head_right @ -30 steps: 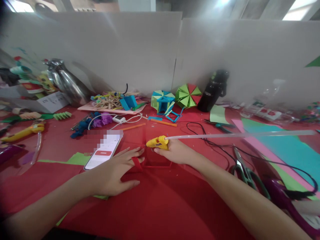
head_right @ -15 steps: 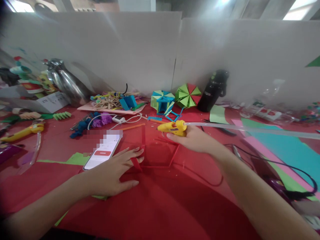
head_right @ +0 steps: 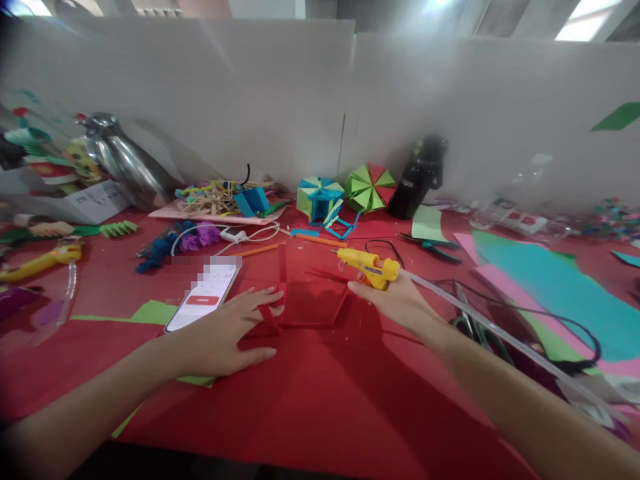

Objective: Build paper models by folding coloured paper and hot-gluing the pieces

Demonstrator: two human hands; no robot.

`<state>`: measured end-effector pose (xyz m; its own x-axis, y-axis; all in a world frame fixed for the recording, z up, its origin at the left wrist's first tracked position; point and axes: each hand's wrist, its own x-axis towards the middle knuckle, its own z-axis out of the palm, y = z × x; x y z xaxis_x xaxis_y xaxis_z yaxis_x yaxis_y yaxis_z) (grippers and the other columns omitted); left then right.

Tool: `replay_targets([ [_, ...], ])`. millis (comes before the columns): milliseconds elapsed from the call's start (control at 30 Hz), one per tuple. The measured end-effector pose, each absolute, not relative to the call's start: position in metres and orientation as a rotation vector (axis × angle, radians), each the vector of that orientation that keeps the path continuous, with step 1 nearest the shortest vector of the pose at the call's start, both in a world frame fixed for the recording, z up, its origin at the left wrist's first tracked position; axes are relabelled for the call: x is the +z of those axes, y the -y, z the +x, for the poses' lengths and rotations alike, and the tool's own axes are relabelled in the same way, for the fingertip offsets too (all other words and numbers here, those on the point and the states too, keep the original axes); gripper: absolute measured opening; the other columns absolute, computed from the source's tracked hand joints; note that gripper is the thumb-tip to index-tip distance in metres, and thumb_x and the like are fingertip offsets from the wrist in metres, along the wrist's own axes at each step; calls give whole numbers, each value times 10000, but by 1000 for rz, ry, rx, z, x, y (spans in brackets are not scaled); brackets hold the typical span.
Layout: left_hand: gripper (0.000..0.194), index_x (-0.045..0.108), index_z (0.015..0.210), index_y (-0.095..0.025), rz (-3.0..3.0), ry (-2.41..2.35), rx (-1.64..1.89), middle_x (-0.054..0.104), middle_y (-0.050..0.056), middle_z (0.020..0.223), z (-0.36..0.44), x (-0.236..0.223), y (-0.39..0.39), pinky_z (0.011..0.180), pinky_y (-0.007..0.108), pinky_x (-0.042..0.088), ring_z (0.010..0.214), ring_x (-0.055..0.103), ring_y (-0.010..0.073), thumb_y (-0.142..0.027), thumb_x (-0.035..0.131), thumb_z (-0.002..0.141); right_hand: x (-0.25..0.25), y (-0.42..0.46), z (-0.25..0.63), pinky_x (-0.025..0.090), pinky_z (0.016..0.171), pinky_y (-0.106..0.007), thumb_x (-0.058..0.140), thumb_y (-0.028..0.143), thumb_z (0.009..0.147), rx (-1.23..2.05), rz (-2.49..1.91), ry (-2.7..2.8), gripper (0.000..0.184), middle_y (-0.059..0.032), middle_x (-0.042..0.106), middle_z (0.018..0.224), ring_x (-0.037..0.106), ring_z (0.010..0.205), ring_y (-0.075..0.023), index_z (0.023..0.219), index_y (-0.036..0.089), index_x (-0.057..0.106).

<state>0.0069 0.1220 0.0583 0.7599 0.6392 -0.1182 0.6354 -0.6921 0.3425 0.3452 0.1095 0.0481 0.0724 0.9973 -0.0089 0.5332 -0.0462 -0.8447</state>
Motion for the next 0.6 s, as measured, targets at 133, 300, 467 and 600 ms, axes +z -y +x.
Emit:
replay_targets([
  [133,553,652,1296,-211,2595,-960,20,352,112,1603,8,60,-122,1243,488,205,1496,302,314,-582,607,889,35,-131,335,542,771,-430,805,516,679,684,-1645,1570,494,-33,681,901,652,823,-252,1072,247,673],
  [300,514,674,1258,-208,2615,-959,-29,326,111,1615,8,61,-121,1242,485,200,1505,281,306,-559,613,887,20,-152,335,528,737,-426,806,471,649,576,-1718,1642,435,-6,632,781,627,756,-245,975,233,642],
  [467,509,689,1212,-179,2616,-962,-63,308,134,1618,7,63,-120,1235,490,220,1515,257,300,-564,596,893,16,-151,345,458,604,-375,732,423,686,543,-1877,1679,262,10,548,645,548,611,-210,673,257,529],
  [600,501,691,1201,-181,2610,-948,-13,328,131,1609,6,61,-121,1242,498,206,1507,274,315,-561,611,886,18,-148,353,403,576,-357,720,419,705,635,-1764,1749,254,34,460,565,471,550,-191,644,260,532],
])
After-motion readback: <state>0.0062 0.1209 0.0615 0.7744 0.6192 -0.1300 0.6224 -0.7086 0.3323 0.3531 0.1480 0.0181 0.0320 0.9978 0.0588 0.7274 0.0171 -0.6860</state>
